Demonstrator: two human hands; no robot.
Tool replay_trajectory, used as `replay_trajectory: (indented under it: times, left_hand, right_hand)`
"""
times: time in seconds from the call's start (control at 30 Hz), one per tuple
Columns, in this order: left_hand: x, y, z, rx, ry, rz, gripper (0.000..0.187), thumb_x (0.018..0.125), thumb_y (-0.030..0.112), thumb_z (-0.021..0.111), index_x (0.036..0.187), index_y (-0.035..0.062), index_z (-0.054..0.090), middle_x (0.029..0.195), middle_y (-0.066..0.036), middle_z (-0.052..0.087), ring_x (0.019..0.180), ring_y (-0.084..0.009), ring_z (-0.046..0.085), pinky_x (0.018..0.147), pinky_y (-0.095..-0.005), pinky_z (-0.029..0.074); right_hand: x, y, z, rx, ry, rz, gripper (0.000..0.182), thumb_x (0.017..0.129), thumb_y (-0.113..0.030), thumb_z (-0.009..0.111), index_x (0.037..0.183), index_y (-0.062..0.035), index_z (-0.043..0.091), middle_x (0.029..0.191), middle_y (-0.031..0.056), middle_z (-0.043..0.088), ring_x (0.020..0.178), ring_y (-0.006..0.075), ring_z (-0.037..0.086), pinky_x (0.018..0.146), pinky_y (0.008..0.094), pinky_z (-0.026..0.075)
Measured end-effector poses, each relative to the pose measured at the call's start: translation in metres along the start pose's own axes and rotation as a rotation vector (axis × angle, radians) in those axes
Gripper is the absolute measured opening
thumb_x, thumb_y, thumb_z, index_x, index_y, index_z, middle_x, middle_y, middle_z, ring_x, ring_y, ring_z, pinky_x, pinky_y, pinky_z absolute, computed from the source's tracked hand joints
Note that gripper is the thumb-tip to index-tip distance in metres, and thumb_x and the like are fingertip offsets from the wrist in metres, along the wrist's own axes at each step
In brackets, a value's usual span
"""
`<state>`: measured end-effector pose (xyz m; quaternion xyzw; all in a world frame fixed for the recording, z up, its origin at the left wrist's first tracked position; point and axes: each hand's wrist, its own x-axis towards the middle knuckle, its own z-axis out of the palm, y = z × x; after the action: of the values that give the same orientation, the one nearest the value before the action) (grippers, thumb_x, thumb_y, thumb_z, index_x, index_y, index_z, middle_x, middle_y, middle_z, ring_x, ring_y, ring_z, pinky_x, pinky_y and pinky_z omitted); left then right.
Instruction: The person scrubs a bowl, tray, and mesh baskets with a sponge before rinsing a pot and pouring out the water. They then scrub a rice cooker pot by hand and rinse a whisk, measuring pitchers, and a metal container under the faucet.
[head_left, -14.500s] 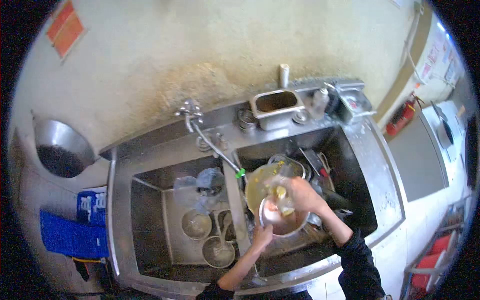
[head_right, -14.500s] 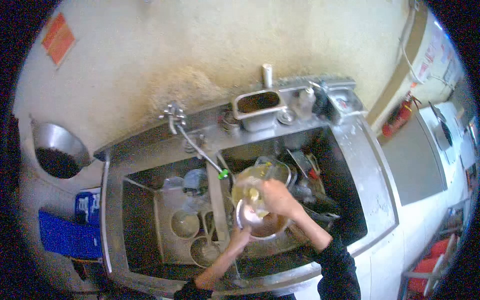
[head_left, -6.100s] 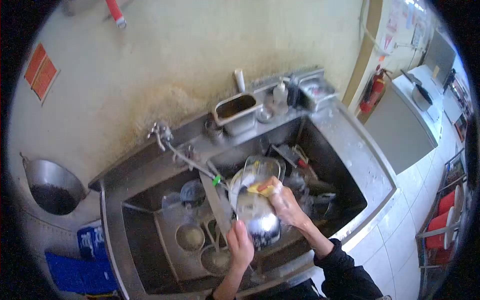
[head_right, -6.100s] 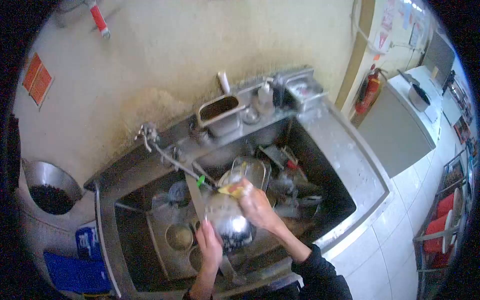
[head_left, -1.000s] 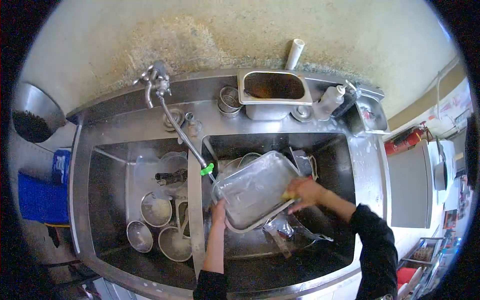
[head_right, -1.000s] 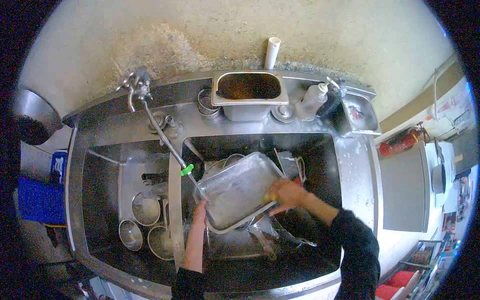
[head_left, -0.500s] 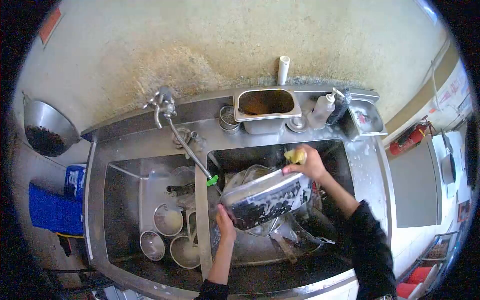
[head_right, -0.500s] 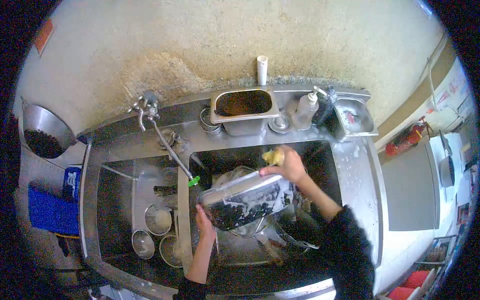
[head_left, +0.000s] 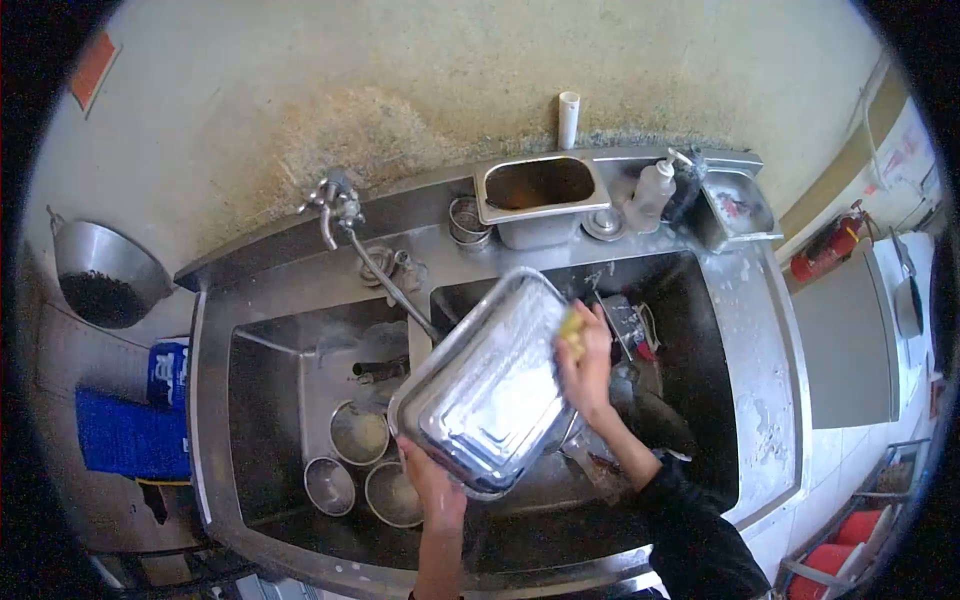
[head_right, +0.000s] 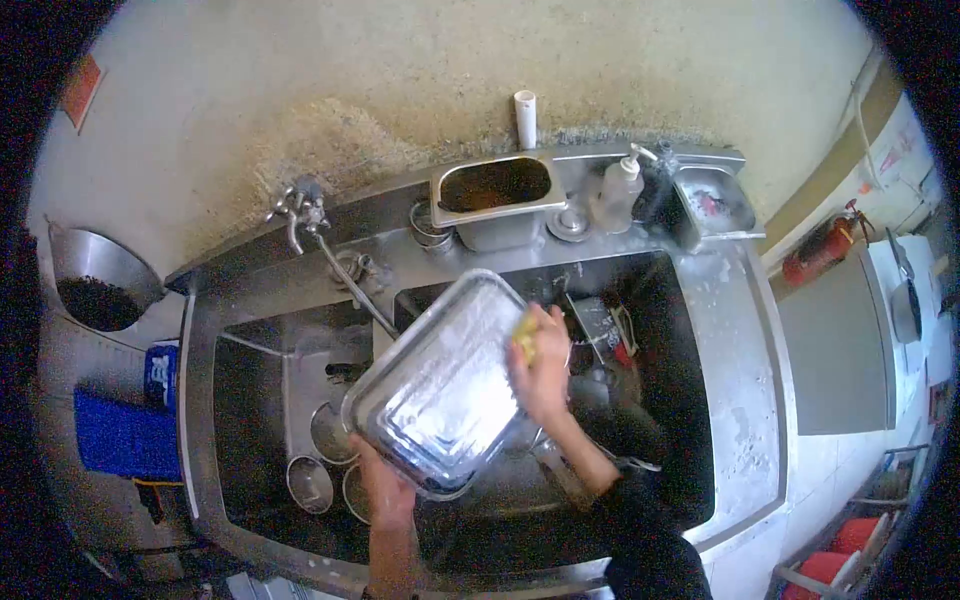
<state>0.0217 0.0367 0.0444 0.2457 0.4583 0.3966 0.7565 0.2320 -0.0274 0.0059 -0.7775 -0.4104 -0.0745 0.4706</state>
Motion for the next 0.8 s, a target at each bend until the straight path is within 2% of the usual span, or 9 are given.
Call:
replay_trajectory:
  times: [0.07, 0.2, 0.27, 0.37, 0.43, 0.5, 0.67, 0.73, 0.8]
  left_hand:
    - [-0.009, 0.014, 0.010, 0.072, 0.077, 0.036, 0.059, 0.088, 0.048, 0.031, 0.125, 0.0022, 0.033, 0.127, -0.013, 0.037, 0.116, -0.0241, 0.037, 0.097, -0.0391, 0.030]
    - [-0.053, 0.096, 0.024, 0.481, 0.284, 0.446, 0.052, 0.086, 0.039, 0.045, 0.115, -0.0036, 0.041, 0.114, -0.013, 0.047, 0.105, -0.0209, 0.044, 0.091, -0.0344, 0.033]
    - [-0.062, 0.127, 0.022, 0.521, 0.791, 0.654, 0.051, 0.082, 0.036, 0.053, 0.112, -0.0042, 0.043, 0.107, -0.012, 0.051, 0.097, -0.0205, 0.048, 0.085, -0.0321, 0.037]
    - [-0.063, 0.155, -0.058, 0.711, 0.543, 0.898, 0.055, 0.078, 0.030, 0.061, 0.114, -0.0062, 0.041, 0.109, -0.013, 0.050, 0.097, -0.0223, 0.047, 0.085, -0.0333, 0.038]
    - [-0.060, 0.152, -0.093, 0.868, 0.592, 0.953, 0.051, 0.077, 0.028, 0.063, 0.111, -0.0054, 0.044, 0.108, -0.014, 0.051, 0.097, -0.0229, 0.047, 0.085, -0.0331, 0.038]
    - [-0.043, 0.139, -0.118, 1.292, 0.638, 0.859, 0.041, 0.075, 0.024, 0.065, 0.101, -0.0035, 0.049, 0.096, -0.013, 0.053, 0.088, -0.0245, 0.049, 0.077, -0.0341, 0.039]
    - [0.003, 0.092, -0.167, 1.739, 0.390, 1.066, 0.026, 0.068, 0.019, 0.067, 0.079, -0.0009, 0.053, 0.081, -0.015, 0.051, 0.077, -0.0333, 0.047, 0.068, -0.0414, 0.037]
    - [0.011, 0.082, -0.190, 1.773, 0.332, 1.040, 0.026, 0.068, 0.018, 0.067, 0.079, -0.0011, 0.053, 0.082, -0.016, 0.051, 0.079, -0.0351, 0.046, 0.070, -0.0442, 0.037]
    - [0.016, 0.079, -0.205, 1.700, 0.241, 0.907, 0.026, 0.069, 0.019, 0.066, 0.079, -0.0015, 0.054, 0.083, -0.016, 0.052, 0.083, -0.0356, 0.045, 0.072, -0.0463, 0.036]
  right_hand:
    - [0.011, -0.029, 0.026, 0.469, -0.114, -0.049, 0.031, 0.075, -0.003, 0.047, 0.105, 0.0045, 0.044, 0.093, 0.0093, 0.049, 0.079, 0.0151, 0.047, 0.067, 0.0274, 0.042]
    - [-0.061, -0.148, 0.032, 0.338, -0.379, -0.275, 0.023, 0.071, -0.007, 0.050, 0.094, -0.0034, 0.051, 0.093, 0.0122, 0.051, 0.087, 0.0281, 0.049, 0.078, 0.0376, 0.040]
    - [-0.104, -0.138, 0.027, 0.597, -0.620, -0.155, 0.025, 0.073, -0.010, 0.050, 0.098, -0.0076, 0.052, 0.098, 0.0123, 0.053, 0.093, 0.0280, 0.050, 0.079, 0.0373, 0.041]
    - [-0.119, -0.068, 0.002, 0.058, -0.670, 0.192, 0.031, 0.070, -0.029, 0.064, 0.094, -0.0117, 0.057, 0.082, 0.0101, 0.058, 0.080, 0.0279, 0.055, 0.072, 0.0366, 0.044]
    - [-0.165, 0.022, 0.024, -0.719, -0.916, -0.049, 0.025, 0.074, -0.024, 0.055, 0.096, -0.0138, 0.057, 0.089, 0.0075, 0.056, 0.090, 0.0224, 0.052, 0.072, 0.0356, 0.041]
    - [-0.179, 0.065, 0.034, -0.884, -0.945, -0.124, 0.021, 0.073, -0.018, 0.051, 0.089, -0.0102, 0.061, 0.104, 0.0030, 0.051, 0.103, 0.0168, 0.042, 0.082, 0.0348, 0.033]
    - [-0.172, 0.129, 0.055, -1.039, -0.904, -1.154, 0.022, 0.067, -0.023, 0.052, 0.085, -0.0170, 0.063, 0.088, 0.0005, 0.055, 0.097, 0.0166, 0.047, 0.084, 0.0340, 0.034]
    - [-0.136, 0.082, 0.058, -0.750, -1.416, -0.905, 0.022, 0.067, -0.023, 0.053, 0.086, -0.0185, 0.063, 0.083, 0.0006, 0.057, 0.093, 0.0178, 0.050, 0.083, 0.0340, 0.035]
    - [-0.081, 0.018, 0.031, -0.588, -1.258, -0.829, 0.020, 0.066, -0.023, 0.055, 0.084, -0.0190, 0.063, 0.079, 0.0015, 0.057, 0.087, 0.0199, 0.052, 0.081, 0.0351, 0.036]
